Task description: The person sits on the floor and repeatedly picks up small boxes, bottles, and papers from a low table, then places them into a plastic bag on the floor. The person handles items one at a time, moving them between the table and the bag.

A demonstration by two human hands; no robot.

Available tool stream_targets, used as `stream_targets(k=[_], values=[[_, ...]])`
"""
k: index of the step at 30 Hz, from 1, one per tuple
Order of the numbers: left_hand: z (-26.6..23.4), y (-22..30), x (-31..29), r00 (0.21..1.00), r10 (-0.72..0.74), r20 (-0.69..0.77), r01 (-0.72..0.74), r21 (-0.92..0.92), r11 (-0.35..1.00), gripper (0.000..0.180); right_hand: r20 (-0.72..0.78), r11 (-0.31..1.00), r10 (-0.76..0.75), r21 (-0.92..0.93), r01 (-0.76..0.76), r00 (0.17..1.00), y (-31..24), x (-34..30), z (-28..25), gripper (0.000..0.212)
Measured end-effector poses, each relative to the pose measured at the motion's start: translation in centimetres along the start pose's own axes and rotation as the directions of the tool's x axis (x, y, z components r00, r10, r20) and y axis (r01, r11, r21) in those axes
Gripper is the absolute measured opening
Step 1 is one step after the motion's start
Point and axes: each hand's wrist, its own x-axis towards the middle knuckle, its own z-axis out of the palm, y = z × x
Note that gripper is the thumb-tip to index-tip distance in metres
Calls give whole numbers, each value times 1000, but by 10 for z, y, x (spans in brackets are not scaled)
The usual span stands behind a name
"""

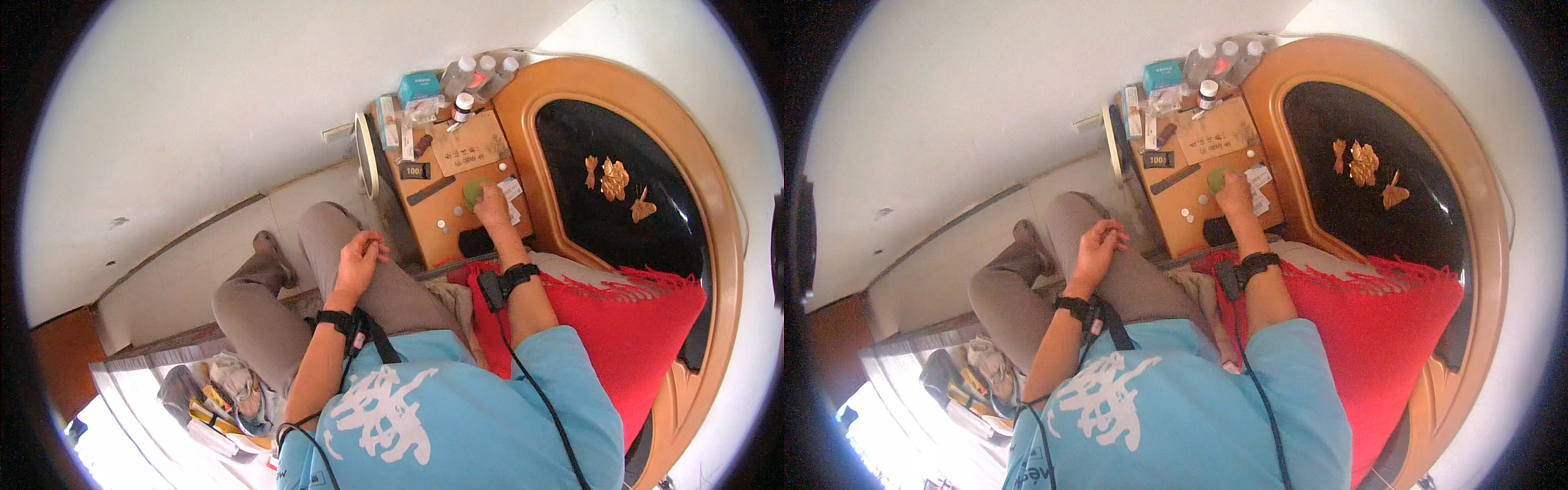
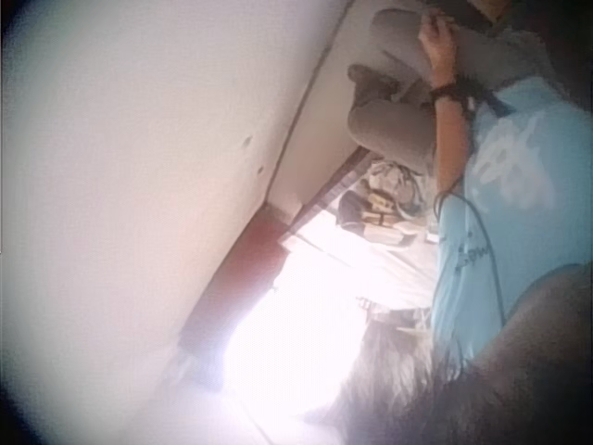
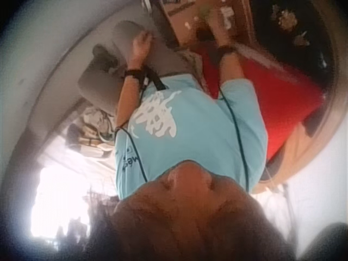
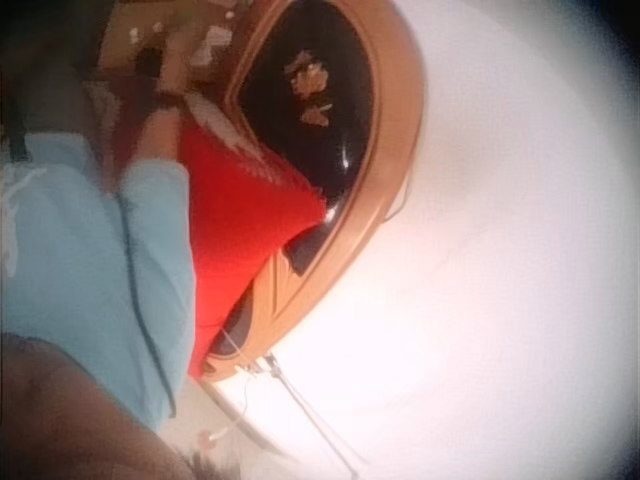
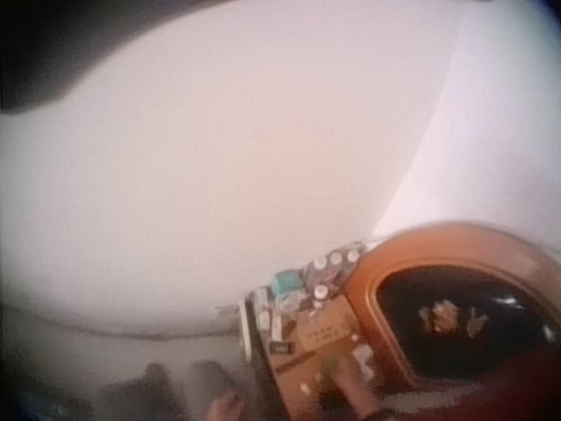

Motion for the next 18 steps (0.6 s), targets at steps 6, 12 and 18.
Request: stream_targets(k=[6, 12, 18], values=[[1, 5, -4, 999, 6, -32, -7, -19, 1000, 16, -68, 949, 74, 310, -49, 995, -24, 33, 11, 25], [1, 0, 0, 998, -47, -40, 45, -32, 998, 15, 417, 33, 553, 854, -519, 721, -32, 62, 32, 12], [3, 2, 0, 998, -35, -50, 34, -10, 999, 15, 600, -449, 478, 795, -408, 642, -18, 79, 42, 8]])
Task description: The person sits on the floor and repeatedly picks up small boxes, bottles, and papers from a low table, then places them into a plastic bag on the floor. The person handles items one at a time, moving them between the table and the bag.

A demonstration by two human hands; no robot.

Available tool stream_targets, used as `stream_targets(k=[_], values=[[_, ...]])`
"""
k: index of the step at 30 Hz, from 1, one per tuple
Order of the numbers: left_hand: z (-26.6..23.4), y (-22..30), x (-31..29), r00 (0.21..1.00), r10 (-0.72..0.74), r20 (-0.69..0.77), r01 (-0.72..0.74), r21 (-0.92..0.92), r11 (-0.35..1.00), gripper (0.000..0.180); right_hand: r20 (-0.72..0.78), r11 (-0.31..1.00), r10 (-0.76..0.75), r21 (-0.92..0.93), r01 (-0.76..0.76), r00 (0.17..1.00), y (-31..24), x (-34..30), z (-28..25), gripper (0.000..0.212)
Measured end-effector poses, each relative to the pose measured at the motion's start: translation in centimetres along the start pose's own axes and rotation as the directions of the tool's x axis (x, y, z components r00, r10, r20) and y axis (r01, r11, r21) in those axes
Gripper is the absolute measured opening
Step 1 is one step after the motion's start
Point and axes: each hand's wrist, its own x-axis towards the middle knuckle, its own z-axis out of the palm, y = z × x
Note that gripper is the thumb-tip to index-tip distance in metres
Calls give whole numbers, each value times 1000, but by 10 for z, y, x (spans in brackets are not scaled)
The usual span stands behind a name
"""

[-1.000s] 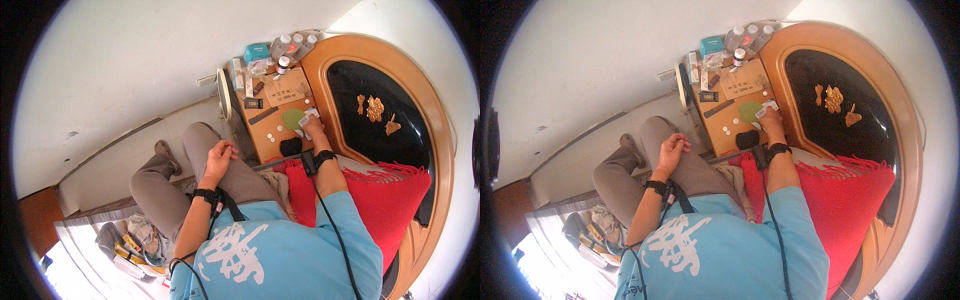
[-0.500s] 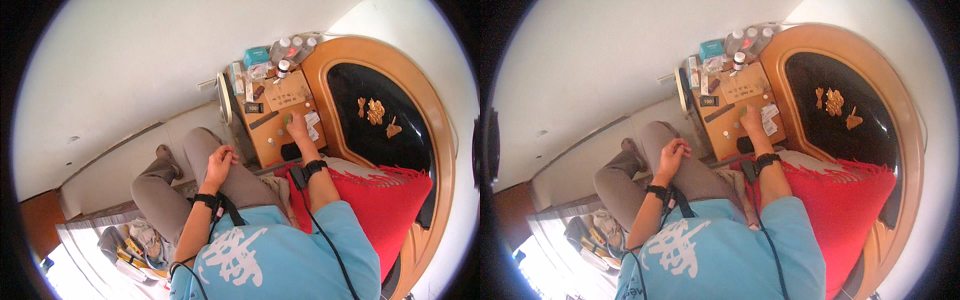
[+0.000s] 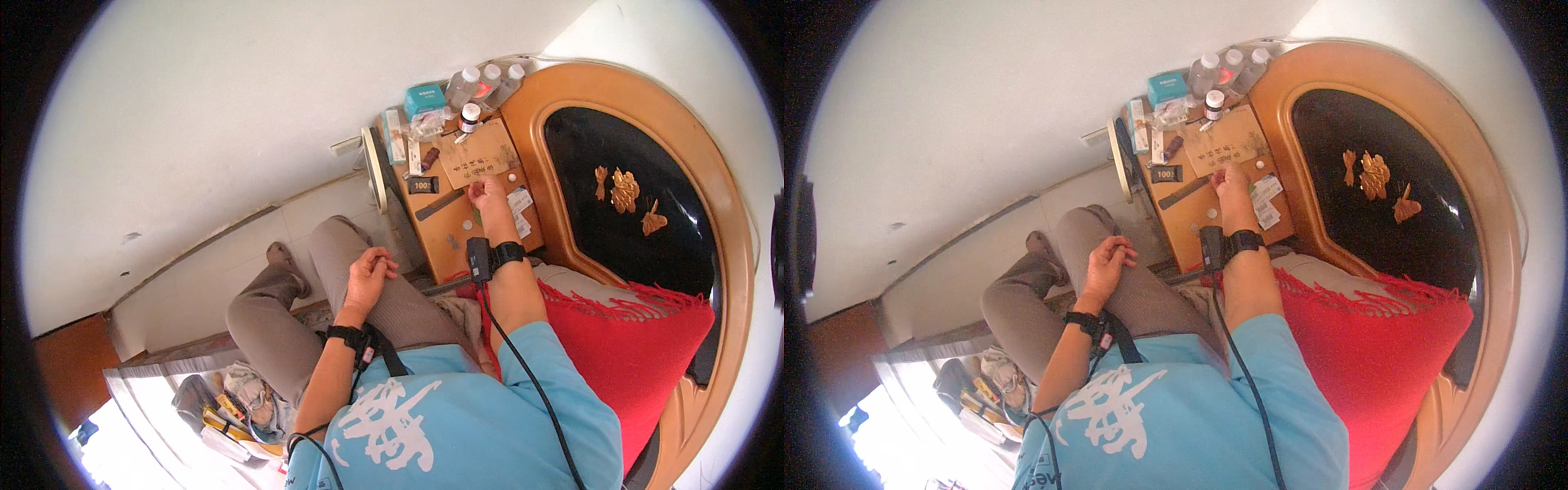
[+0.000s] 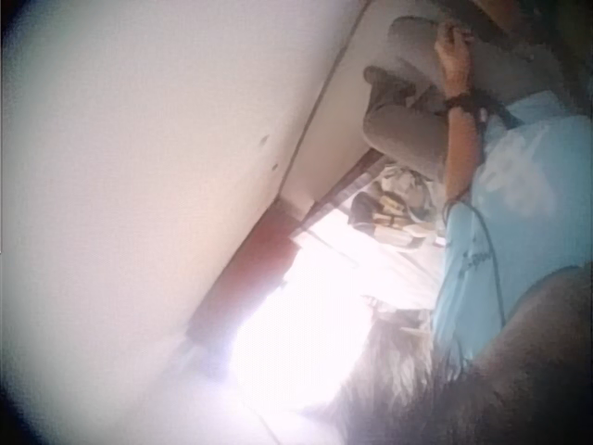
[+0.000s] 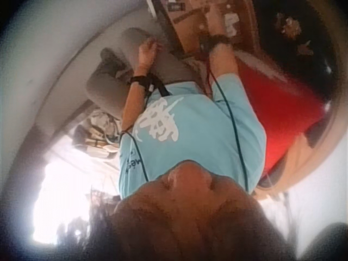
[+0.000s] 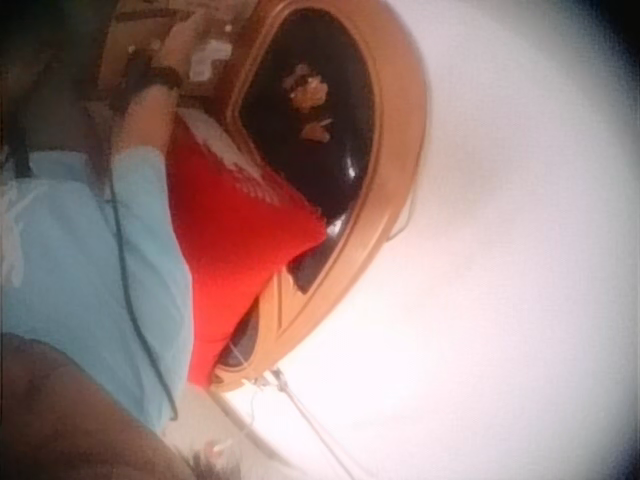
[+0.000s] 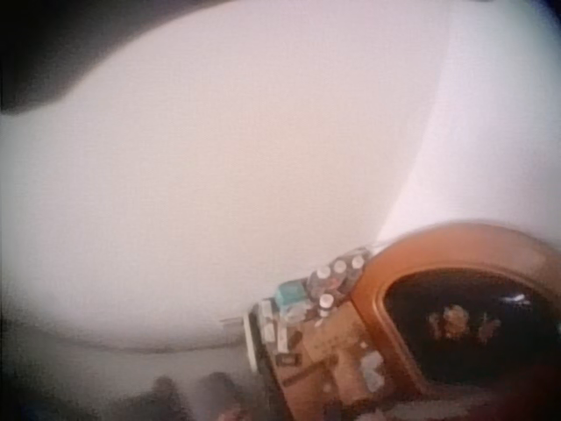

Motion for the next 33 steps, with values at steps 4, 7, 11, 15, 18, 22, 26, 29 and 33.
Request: stream_targets(k=[4, 7, 11, 15, 18, 22, 26, 29, 33], values=[[-2, 1, 1, 999, -36, 6, 36, 32, 999, 17, -12, 999, -33, 7, 33, 999, 2, -1, 3, 13], [-3, -1, 3, 999, -29, 18, 28, 30, 999, 18, -58, 992, -105, -71, 100, 993, 4, -1, 8, 15], [-4, -1, 2, 999, -44, 20, 43, 36, 998, 18, -18, 988, -136, -83, 134, 991, 3, -5, 13, 17], [-5, 2, 0, 999, -4, 36, 2, 58, 998, 18, 94, 938, -205, -267, 223, 974, -3, -26, 2, 19], [-2, 4, 0, 999, 13, 31, -14, 37, 999, 18, 107, 902, -277, -315, 297, 955, -4, -43, -7, 20], [-2, 3, 1, 999, -14, 30, 12, 40, 999, 18, 70, 904, -336, -256, 343, 939, 3, -52, -17, 21], [-4, 1, -1, 999, -27, 30, 27, 19, 999, 18, 65, 889, -384, -244, 388, 921, 11, -54, -21, 23], [-4, 0, -1, 1000, 6, 22, -6, 11, 1000, 18, 70, 876, -434, -201, 438, 898, 15, -62, -21, 25], [-1, -2, -2, 999, 41, -5, -41, -20, 999, 15, 9, 773, -583, -303, 558, 813, 17, -82, -24, 25]])
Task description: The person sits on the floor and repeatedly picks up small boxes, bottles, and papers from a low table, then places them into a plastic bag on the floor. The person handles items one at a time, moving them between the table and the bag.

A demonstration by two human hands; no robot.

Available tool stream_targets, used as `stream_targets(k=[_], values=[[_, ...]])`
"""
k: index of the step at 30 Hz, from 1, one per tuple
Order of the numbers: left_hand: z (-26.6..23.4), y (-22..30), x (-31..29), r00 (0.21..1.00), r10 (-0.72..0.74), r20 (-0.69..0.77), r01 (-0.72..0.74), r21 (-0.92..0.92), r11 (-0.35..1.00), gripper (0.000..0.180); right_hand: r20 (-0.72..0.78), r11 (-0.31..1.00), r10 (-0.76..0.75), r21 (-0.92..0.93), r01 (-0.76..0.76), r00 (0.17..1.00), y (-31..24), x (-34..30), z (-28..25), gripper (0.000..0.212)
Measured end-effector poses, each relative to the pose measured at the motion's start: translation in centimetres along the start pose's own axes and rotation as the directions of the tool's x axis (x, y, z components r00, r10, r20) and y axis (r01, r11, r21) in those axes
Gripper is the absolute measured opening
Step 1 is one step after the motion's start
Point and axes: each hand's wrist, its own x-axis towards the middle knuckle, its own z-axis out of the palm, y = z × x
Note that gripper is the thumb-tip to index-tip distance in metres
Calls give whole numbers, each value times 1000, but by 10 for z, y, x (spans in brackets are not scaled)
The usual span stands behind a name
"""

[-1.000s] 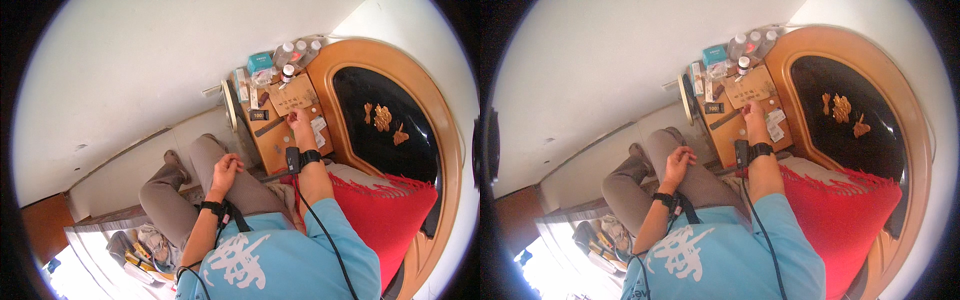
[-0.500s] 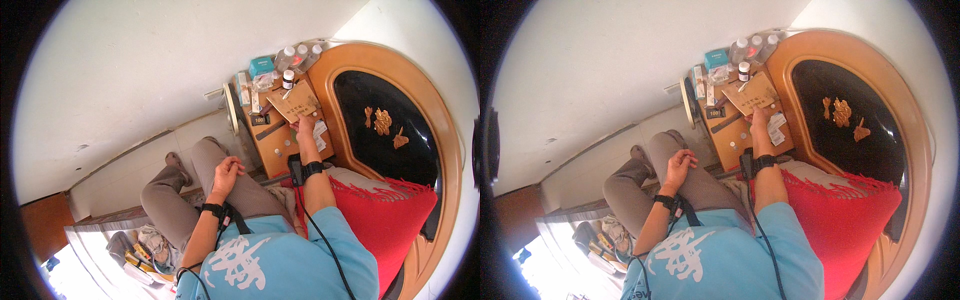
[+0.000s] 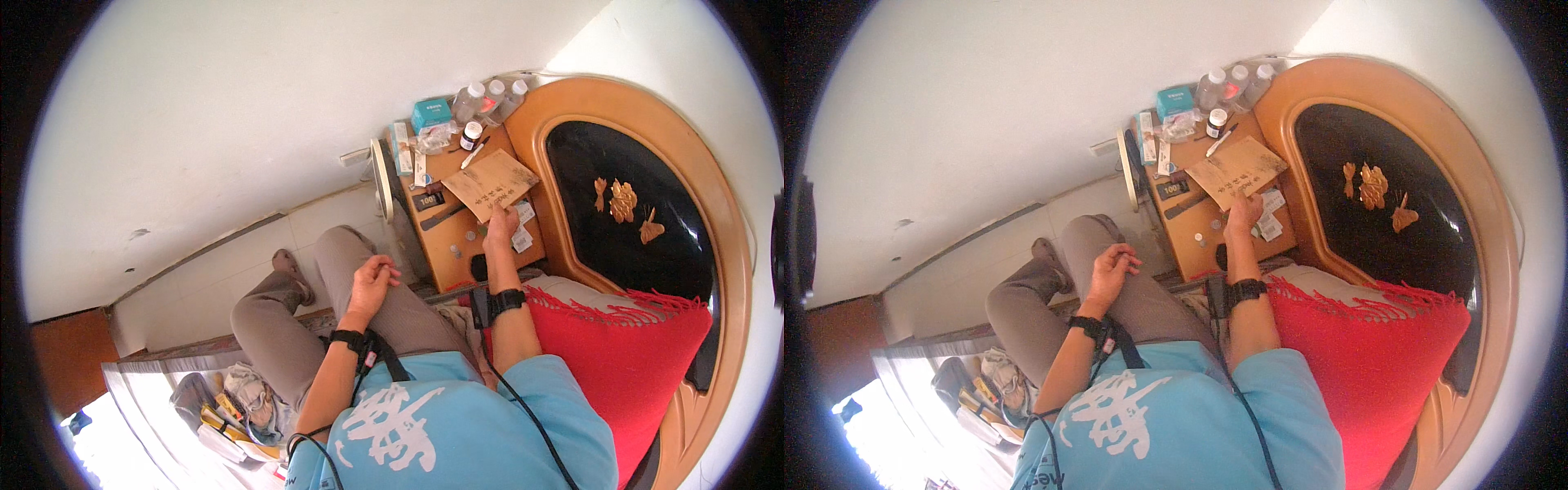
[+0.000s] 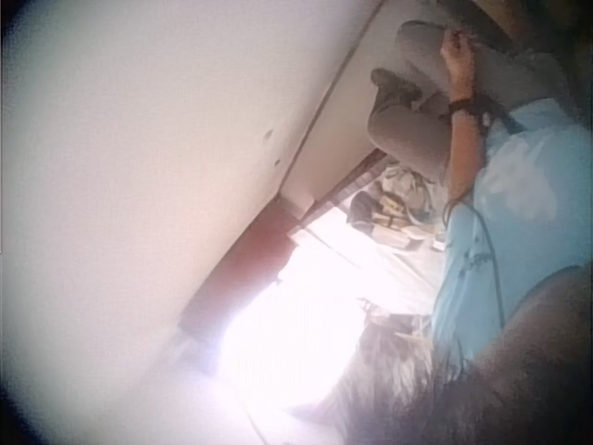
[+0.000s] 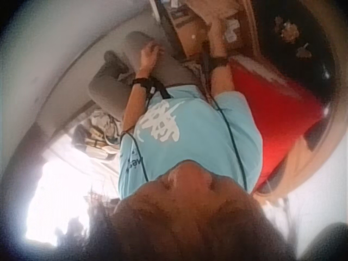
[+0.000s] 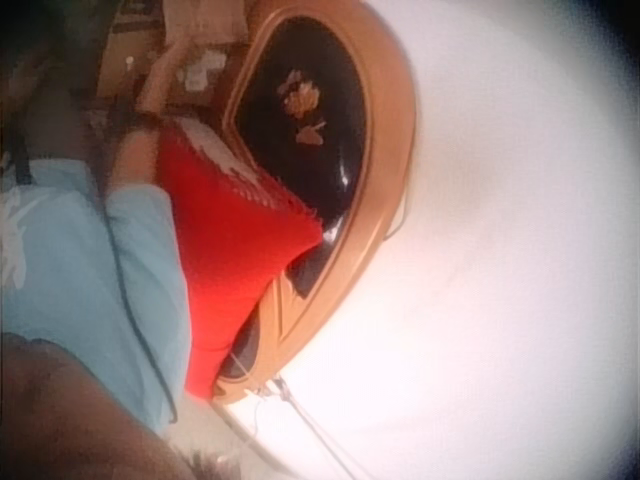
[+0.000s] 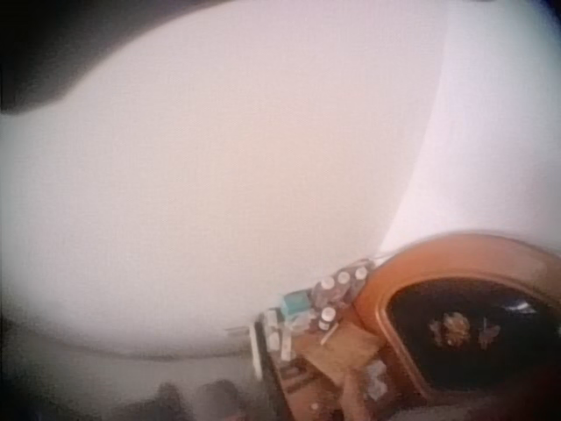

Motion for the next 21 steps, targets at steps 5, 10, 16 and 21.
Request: stream_targets(k=[5, 10, 16, 21], values=[[-4, -3, 2, 999, -38, 22, 38, 17, 999, 15, -34, 981, -192, -9, 191, 981, -6, -27, -21, 22], [-2, 2, 2, 999, -25, 39, 23, 55, 998, 20, 46, 975, -217, 65, 214, 975, -18, -58, -39, 20], [-5, 42, -14, 995, -65, 81, 85, -274, 958, 46, 491, 978, -174, 190, 90, 854, -45, -115, -29, 15], [-20, 74, -46, 990, 92, 110, -39, -411, 911, 46, 738, 983, -164, 180, 43, 655, -61, -168, -6, 16]])
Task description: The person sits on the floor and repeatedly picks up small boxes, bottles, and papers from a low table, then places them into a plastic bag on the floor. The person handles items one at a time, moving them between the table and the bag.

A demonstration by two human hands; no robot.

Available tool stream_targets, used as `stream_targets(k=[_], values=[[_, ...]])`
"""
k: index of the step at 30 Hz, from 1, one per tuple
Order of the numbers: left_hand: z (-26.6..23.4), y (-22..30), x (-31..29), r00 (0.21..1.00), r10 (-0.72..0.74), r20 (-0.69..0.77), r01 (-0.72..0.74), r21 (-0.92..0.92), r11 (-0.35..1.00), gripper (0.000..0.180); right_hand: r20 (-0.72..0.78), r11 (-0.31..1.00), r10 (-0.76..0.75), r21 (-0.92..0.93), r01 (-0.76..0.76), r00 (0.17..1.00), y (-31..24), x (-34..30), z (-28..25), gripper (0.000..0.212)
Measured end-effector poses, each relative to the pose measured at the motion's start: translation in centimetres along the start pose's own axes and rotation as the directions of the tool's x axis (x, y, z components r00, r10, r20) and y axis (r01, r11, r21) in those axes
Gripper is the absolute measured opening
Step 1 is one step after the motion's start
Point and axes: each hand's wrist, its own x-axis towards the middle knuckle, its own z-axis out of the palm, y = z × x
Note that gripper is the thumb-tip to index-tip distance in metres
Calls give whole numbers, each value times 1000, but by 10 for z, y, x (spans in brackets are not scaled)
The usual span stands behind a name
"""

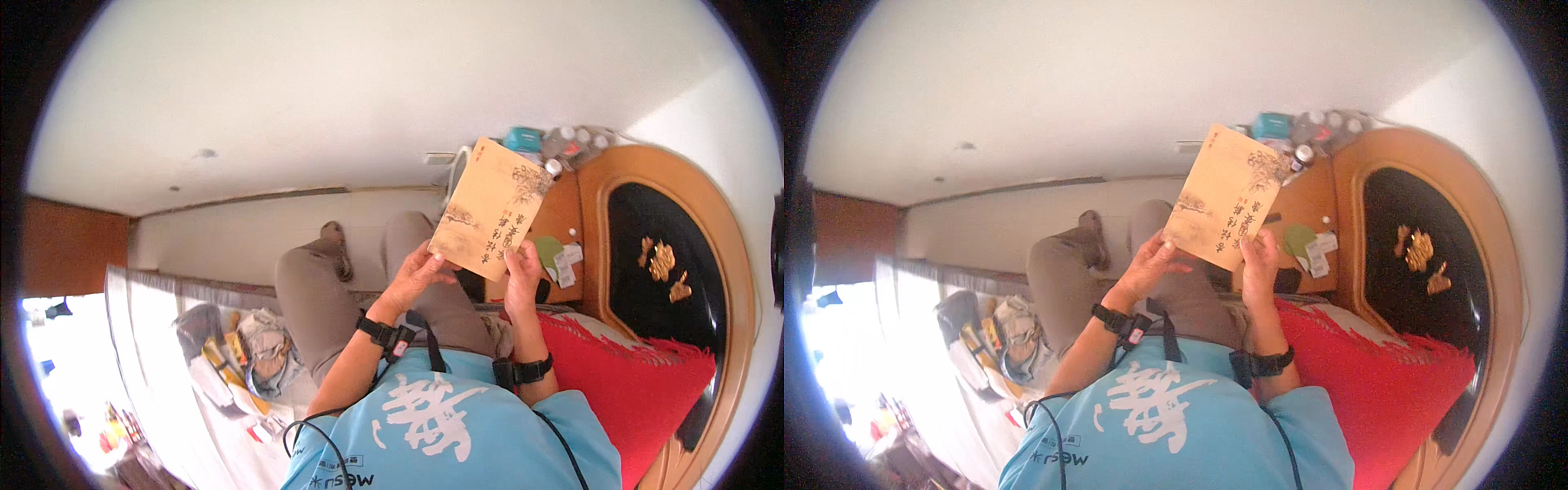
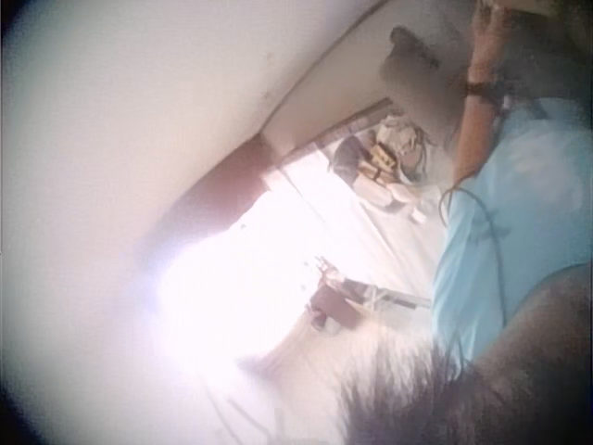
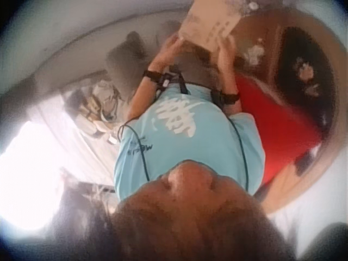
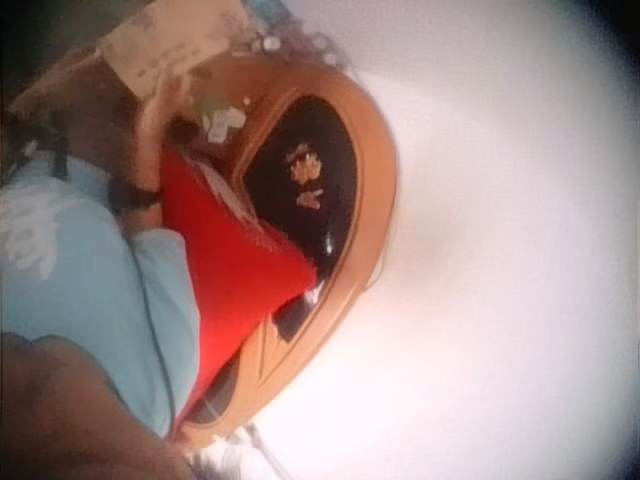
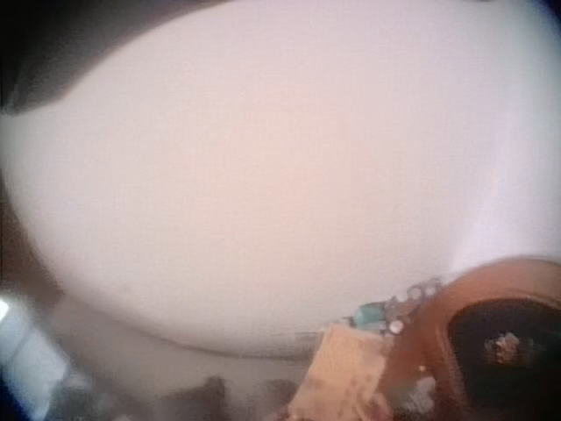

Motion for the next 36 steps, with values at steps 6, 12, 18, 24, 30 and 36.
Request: stream_targets(k=[6, 12, 18, 24, 30, 36], values=[[-17, 25, -32, 974, 134, -185, -149, -74, 986, 34, 241, 997, 42, -73, -25, 970, 4, 0, 56, 17], [-52, 49, -53, 642, 554, -529, -360, 430, 828, 31, 304, 975, 217, -31, -218, 928, 27, 31, 99, 19], [-65, 51, -71, 517, 850, -100, 51, 995, 86, 63, 259, 894, 391, 123, -432, 883, 52, 86, 162, 22], [-82, 66, -91, 349, 856, -381, -118, 889, 443, 51, 353, 970, 220, -181, -164, 909, 57, 98, 209, 18], [-78, 58, -101, 564, 759, -327, -106, 882, 459, 46, 212, 943, 105, -332, -30, 971, 82, 96, 227, 14], [-103, 63, -110, 753, 338, -565, -424, -23, 906, 32, 300, 735, -271, -548, 398, 914, 65, 91, 220, 20]])
